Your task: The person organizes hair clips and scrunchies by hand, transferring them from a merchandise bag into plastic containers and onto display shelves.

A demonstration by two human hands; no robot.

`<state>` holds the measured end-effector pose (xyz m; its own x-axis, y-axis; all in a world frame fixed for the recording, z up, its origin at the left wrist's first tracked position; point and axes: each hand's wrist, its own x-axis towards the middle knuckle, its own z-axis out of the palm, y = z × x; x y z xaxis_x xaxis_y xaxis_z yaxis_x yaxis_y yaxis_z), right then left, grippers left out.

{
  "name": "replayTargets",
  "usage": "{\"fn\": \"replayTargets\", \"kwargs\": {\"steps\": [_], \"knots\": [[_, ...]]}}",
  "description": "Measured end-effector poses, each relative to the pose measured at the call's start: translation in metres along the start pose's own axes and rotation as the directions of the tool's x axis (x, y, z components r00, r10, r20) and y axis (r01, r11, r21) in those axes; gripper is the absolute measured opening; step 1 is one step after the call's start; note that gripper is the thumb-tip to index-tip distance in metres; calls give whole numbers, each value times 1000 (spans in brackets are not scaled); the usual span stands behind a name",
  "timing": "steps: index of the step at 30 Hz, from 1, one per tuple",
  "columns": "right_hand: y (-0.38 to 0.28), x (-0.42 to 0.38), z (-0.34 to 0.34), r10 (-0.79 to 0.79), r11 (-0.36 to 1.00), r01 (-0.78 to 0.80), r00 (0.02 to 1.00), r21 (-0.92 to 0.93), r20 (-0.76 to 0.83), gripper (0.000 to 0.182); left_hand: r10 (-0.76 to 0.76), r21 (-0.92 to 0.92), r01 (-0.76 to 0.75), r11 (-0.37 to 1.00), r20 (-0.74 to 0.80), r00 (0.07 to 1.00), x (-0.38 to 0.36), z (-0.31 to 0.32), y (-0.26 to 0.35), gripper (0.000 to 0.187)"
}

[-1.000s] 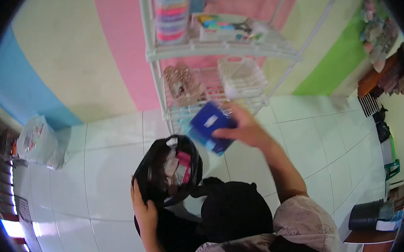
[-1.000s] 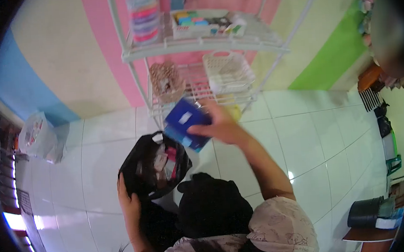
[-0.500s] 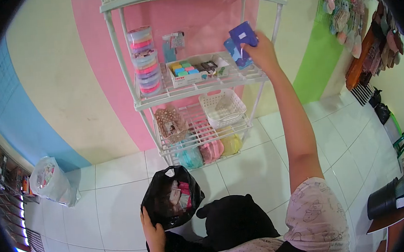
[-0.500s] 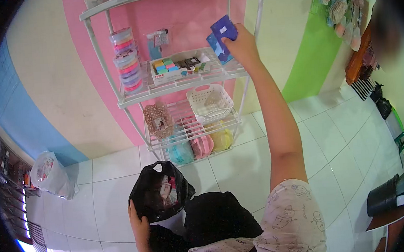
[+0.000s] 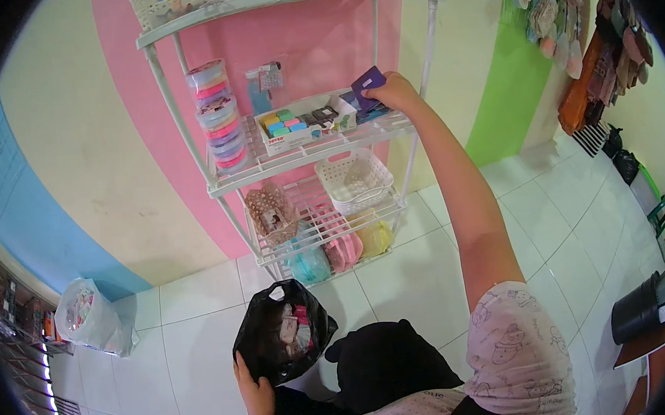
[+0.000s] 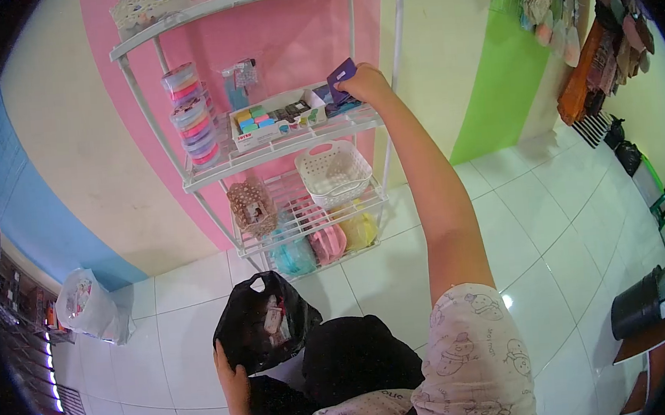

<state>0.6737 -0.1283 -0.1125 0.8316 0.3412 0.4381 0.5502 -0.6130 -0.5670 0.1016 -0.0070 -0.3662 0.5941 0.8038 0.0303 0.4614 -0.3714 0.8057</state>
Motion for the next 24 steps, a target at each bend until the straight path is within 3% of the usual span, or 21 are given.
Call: {"fn": "replayTargets", "kwargs": {"steps": [2,8,11,14,17,20,23,24], "knots": [[-9,-5,-4,18,998,-18,1000,-61,-7,50,-3,10,3,1000,5,1000,1,-1,4,80],[-29,-15,-26,-120,993,120,985,-6,-125,37,-20,14,20,1000,6,1000,1,1,-4,81],[-35,-26,-25,-284,914,214,944,-345,-168,28,-30,34,30,999,8,1000,0,0,-2,82],[-28,-27,-13,-367,839,231,908,-492,-200,21,-11,36,11,999,4,1000,-1,-1,-3,82],[-14,-26,-3,-365,784,263,928,-562,-74,19,-12,13,12,1000,13,1000,-2,-1,-4,82],[-20,-37,-8,-260,818,291,957,-496,132,24,-27,23,26,999,10,1000,-2,-1,-2,82],[-16,-32,-17,-294,872,340,939,-353,180,35,-28,62,27,998,14,1000,-1,-1,-5,82],[-10,-31,-17,-341,871,356,934,-337,107,37,-16,55,16,998,14,1000,-1,-1,-7,82]]}}
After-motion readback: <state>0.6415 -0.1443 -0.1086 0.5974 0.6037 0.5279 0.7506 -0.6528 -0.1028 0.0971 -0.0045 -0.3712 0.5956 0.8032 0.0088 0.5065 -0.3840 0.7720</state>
